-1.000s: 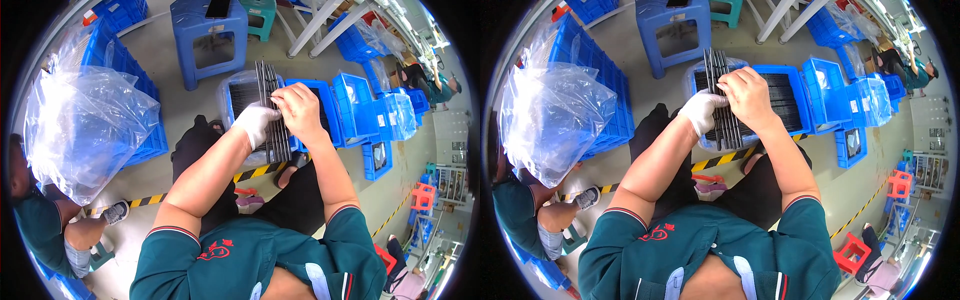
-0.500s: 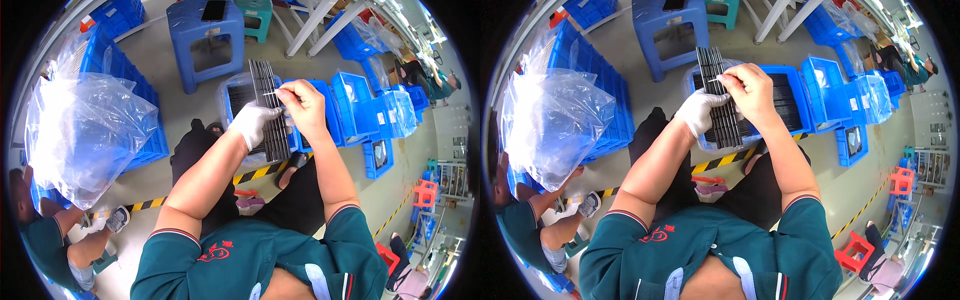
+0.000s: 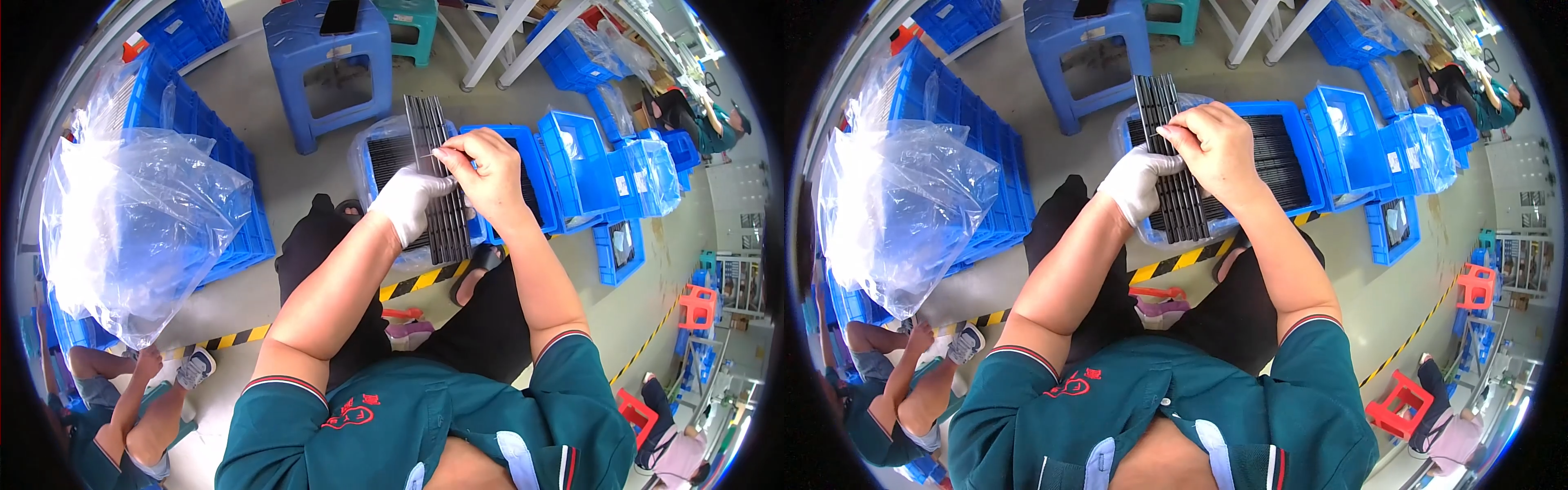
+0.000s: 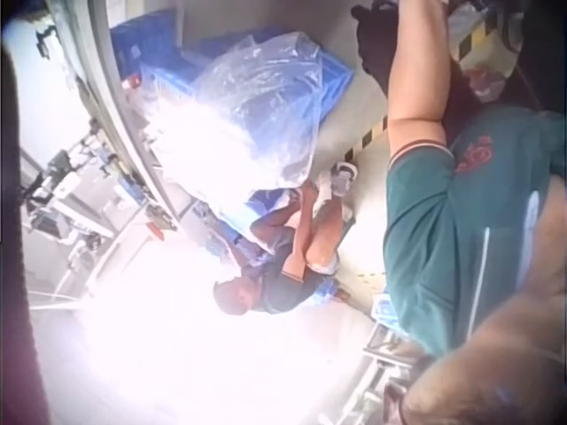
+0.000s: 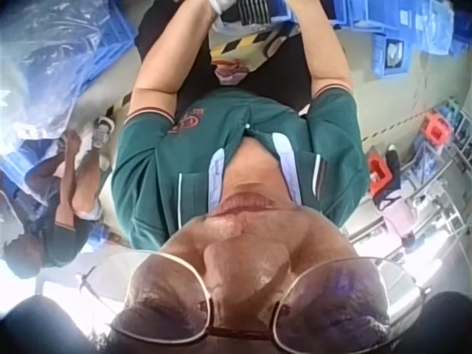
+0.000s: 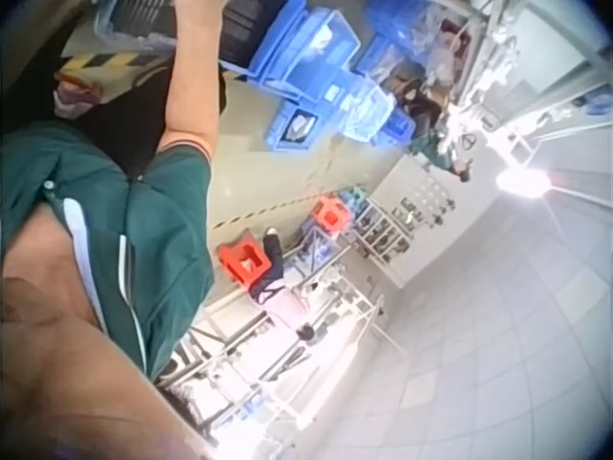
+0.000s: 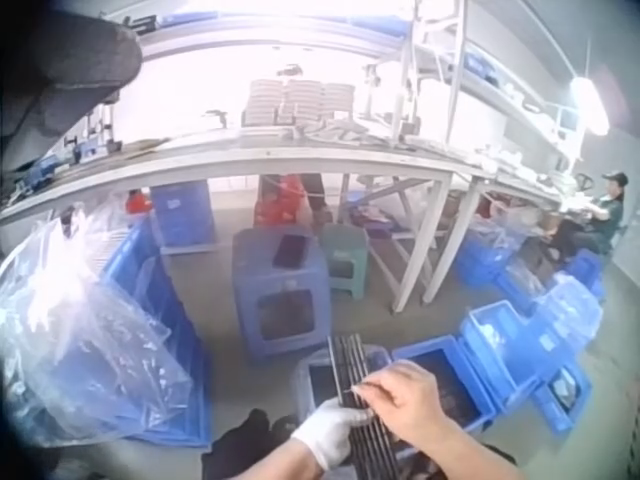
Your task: The recorder picks up bundles of thin black metal rods from storage bins, inspects them, and places them back or prepares them for packaging.
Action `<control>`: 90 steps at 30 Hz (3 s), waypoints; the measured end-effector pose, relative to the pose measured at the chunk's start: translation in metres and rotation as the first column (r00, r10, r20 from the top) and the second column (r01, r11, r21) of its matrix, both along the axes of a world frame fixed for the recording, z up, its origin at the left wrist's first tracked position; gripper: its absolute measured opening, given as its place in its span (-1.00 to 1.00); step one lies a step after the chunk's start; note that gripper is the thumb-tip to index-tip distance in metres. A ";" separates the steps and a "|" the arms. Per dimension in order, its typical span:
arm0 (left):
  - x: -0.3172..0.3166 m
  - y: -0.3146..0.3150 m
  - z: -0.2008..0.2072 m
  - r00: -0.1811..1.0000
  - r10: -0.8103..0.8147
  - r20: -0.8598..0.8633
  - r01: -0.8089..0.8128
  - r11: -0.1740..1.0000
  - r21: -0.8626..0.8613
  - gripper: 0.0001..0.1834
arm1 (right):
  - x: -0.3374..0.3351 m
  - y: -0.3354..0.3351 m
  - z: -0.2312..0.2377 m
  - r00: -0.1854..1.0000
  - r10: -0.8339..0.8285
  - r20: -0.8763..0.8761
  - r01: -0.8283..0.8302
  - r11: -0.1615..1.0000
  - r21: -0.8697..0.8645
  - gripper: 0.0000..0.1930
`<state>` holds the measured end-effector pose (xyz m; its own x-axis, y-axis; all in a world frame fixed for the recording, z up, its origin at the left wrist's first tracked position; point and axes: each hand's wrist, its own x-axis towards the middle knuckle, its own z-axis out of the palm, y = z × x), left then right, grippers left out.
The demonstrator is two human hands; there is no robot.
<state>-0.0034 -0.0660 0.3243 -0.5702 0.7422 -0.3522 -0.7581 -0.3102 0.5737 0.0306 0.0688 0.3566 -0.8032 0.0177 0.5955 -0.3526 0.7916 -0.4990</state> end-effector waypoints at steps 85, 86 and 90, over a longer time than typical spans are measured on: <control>-0.021 0.001 -0.013 0.933 0.262 0.245 -0.266 0.964 -0.017 -0.79 | 0.007 0.007 -0.004 0.997 0.049 0.060 -0.059 0.985 0.165 -0.86; -0.021 0.002 -0.012 0.934 0.260 0.244 -0.264 0.964 -0.017 -0.79 | 0.007 0.008 -0.005 0.995 0.042 0.085 -0.055 0.987 0.151 -0.86; -0.021 0.003 -0.013 0.928 0.265 0.262 -0.268 0.963 -0.024 -0.79 | 0.009 0.001 -0.010 0.997 0.080 -0.010 -0.074 0.957 0.280 -0.85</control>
